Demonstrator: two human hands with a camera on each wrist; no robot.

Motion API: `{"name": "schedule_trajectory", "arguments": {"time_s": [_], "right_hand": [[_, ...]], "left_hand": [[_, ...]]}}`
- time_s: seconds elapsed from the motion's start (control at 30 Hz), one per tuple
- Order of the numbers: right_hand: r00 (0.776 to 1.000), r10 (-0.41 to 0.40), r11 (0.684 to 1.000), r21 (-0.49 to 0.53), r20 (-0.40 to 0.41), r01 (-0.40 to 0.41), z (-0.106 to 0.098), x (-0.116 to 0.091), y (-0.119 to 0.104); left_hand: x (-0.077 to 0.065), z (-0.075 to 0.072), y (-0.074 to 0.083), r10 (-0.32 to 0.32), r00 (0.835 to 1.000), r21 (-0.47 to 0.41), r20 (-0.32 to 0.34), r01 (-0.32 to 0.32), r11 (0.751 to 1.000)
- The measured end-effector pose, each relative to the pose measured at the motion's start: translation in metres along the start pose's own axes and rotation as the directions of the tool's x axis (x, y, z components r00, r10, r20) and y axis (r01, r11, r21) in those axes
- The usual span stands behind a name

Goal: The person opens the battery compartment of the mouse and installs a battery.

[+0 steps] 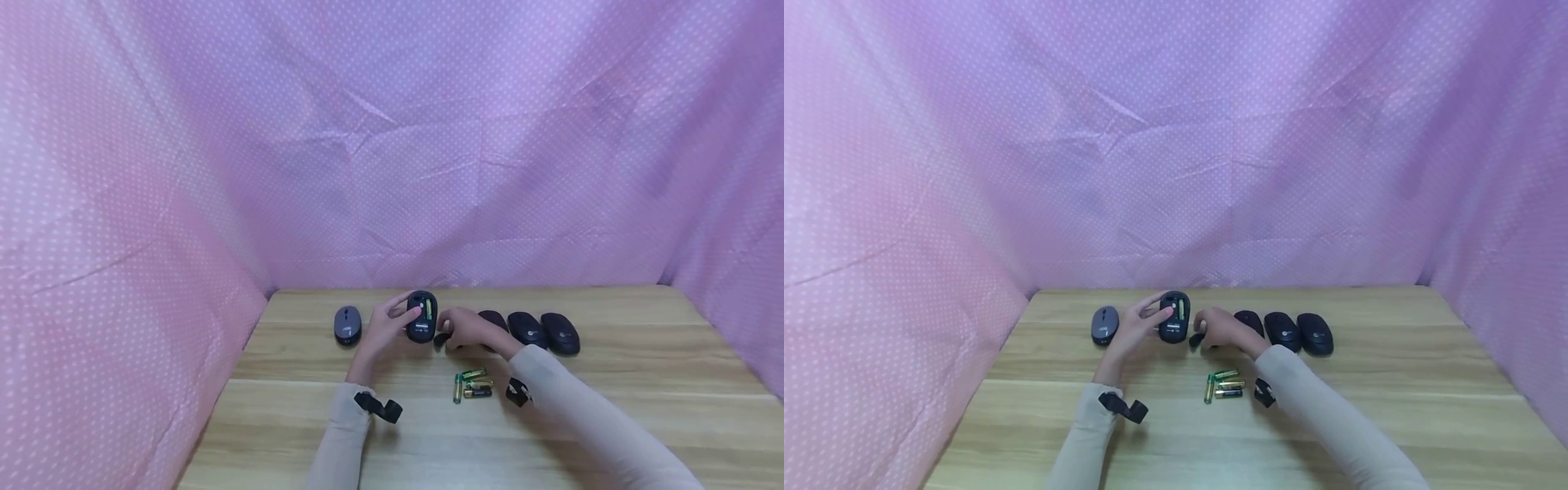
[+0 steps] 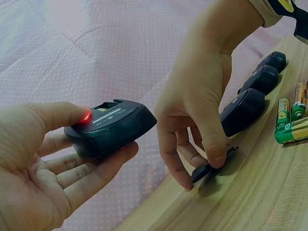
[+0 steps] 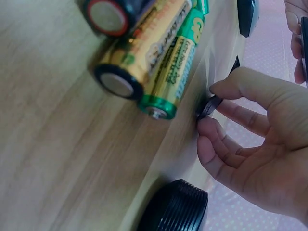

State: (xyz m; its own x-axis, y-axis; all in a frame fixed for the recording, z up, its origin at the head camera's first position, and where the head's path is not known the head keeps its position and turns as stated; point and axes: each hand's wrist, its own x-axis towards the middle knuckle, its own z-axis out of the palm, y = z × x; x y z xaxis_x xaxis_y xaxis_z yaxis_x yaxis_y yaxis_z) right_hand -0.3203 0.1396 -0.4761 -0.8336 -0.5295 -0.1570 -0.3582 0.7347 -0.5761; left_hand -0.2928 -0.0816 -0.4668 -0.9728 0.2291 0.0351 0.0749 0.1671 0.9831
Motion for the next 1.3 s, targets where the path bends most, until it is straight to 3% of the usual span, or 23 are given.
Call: {"name": "schedule_trajectory", "arguments": {"time_s": [0.17, 0.43, 0.63, 0.77, 1.0, 1.3], "right_hand": [[0.999, 0.029, 0.997, 0.064, 0.037, -0.031, -0.001, 0.001, -0.001], [0.998, 0.010, 0.981, 0.193, 0.067, -0.023, -0.011, -0.003, 0.005], [0.995, -0.016, 0.940, 0.338, -0.102, 0.050, -0.033, -0.015, 0.004], [0.973, 0.005, 0.904, 0.417, -0.233, 0.095, -0.043, -0.023, 0.002], [0.911, 0.040, 0.828, 0.524, -0.410, 0.199, -0.047, -0.034, -0.007], [0.832, 0.037, 0.791, 0.526, -0.553, 0.314, -0.026, -0.035, -0.024]], "left_hand": [[-0.002, 0.000, 0.002, -0.016, 1.000, 0.009, 0.001, 0.016, 1.000], [-0.002, 0.002, 0.001, 0.003, 1.000, -0.030, 0.008, -0.003, 1.000], [-0.001, 0.003, 0.002, -0.002, 1.000, -0.006, 0.001, 0.002, 1.000], [0.000, 0.003, 0.003, -0.004, 1.000, -0.028, 0.021, 0.005, 1.000], [0.000, 0.005, 0.001, -0.006, 0.999, -0.013, 0.036, 0.007, 1.000], [-0.001, 0.013, 0.001, 0.007, 0.997, 0.003, 0.078, -0.007, 1.000]]}}
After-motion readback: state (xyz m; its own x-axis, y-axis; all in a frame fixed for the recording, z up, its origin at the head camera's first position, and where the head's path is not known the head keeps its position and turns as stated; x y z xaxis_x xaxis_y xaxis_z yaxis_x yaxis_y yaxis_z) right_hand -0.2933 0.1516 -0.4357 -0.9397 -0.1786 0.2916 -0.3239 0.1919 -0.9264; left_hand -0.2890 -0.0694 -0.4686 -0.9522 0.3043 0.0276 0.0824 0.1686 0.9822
